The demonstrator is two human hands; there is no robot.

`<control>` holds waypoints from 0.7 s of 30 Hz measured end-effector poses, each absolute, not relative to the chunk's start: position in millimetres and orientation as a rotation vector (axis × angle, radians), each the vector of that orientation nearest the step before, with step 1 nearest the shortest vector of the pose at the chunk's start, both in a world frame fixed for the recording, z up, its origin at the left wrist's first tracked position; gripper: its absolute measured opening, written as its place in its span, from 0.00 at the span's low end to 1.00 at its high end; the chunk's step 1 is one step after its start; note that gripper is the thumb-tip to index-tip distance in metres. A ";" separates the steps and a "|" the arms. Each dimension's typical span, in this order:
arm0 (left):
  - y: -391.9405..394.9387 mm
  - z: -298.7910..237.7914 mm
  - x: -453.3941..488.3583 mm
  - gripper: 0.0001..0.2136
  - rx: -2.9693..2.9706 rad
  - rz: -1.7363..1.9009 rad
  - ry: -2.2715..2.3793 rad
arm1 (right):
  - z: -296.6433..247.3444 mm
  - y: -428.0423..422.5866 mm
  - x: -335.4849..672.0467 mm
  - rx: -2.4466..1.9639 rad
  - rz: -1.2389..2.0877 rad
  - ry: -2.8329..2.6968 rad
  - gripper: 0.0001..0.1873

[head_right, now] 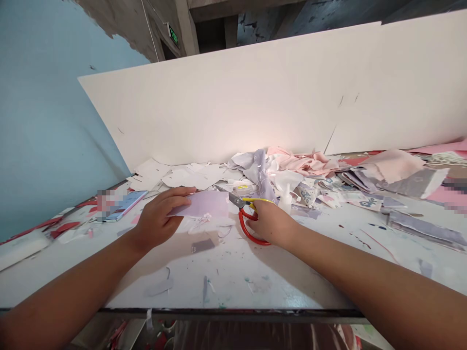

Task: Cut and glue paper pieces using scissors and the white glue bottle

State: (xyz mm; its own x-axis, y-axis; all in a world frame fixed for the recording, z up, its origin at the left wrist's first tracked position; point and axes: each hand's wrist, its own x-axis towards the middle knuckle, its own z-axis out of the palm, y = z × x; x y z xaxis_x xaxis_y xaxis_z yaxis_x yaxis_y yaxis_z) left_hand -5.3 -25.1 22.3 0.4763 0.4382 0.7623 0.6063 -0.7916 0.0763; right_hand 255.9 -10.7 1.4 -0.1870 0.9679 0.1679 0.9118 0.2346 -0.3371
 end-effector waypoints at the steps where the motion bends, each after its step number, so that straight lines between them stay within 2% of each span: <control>1: -25.5 22.2 -5.2 0.15 -2.507 -1.217 -0.893 | 1.5 -9.8 256.6 -1.736 0.199 -2.185 0.06; 6: -27.3 20.9 -3.5 0.13 -2.482 -1.219 -0.891 | 5.6 -8.7 260.6 -1.764 0.050 -2.180 0.09; 9: -28.3 18.9 -1.4 0.12 -2.477 -1.187 -0.938 | 9.0 -15.9 258.2 -1.601 0.034 -2.158 0.12; 11: -28.8 16.9 0.3 0.12 -2.486 -1.176 -0.923 | 11.0 -23.4 253.3 -1.390 0.301 -2.112 0.14; 14: -29.0 13.8 3.0 0.14 -2.521 -1.155 -0.915 | 14.1 -33.2 243.3 -1.129 1.024 -1.854 0.14; 16: -29.0 12.6 5.3 0.15 -2.575 -1.111 -0.979 | 16.1 -36.2 237.6 -0.989 1.388 -1.599 0.13; 18: -29.3 12.5 8.2 0.12 -2.657 -1.062 -1.054 | 17.2 -36.8 234.1 -0.930 1.568 -1.368 0.12; 21: -30.7 13.6 13.4 0.09 -2.845 -1.006 -1.176 | 16.1 -36.0 231.8 -0.980 1.654 -1.179 0.11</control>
State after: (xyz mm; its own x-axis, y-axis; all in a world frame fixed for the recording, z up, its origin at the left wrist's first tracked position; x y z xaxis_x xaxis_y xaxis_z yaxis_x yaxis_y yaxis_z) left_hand 13.4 -30.7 13.6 0.5445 0.6664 0.5094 0.6063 -0.7323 0.3101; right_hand 231.8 -36.0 16.1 -0.3239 0.9391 -0.1148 -0.1976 -0.1858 -0.9625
